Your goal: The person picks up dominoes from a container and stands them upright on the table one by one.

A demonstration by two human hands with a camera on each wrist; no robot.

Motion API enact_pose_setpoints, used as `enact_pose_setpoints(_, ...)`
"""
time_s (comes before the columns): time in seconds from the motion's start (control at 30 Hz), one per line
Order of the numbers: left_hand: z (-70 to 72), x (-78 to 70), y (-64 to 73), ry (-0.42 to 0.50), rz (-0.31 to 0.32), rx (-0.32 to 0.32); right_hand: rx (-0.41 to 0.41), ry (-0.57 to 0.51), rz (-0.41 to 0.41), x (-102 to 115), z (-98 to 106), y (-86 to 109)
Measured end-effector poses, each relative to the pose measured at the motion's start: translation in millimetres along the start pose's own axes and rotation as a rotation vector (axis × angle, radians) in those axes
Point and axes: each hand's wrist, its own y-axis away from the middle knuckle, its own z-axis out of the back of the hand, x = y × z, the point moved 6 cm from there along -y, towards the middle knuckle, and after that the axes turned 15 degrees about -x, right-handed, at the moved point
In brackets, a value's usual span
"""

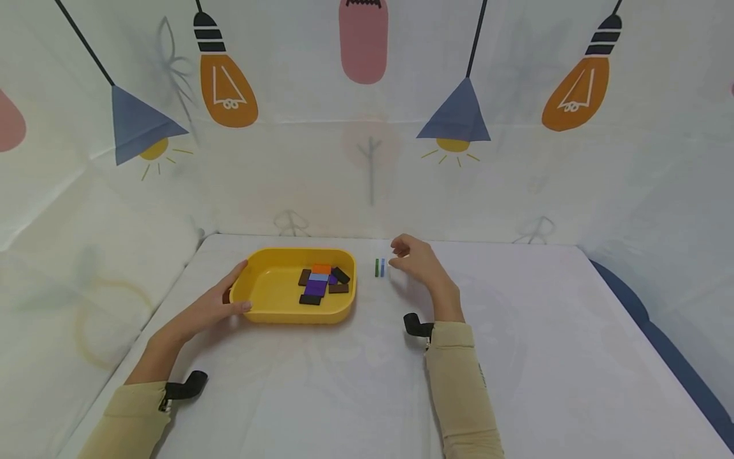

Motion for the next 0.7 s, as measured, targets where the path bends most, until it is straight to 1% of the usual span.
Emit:
enact_pose_setpoints(0.2,0.8,1.3,0.5,0.011,0.002,-0.002,-0.002,-0.026,0.032,19.9,-0.6,1.1)
enact_pose_setpoints(0.3,0.4,3.2,0.8,0.007,0.005,-0.003,0.01,-0.029,0.042,25.0,-5.0,2.2)
enact_pose_setpoints(0.47,-0.8,5.5,0.7,0.0,0.005,-0.006,0.03,-0.034,0.085,36.6,-12.2,4.0)
enact_pose_setpoints(0.7,-0.7,3.3,-1.9,-0.004,0.0,-0.007,0.026,-0.019,0.136,53.2,-19.3,3.6)
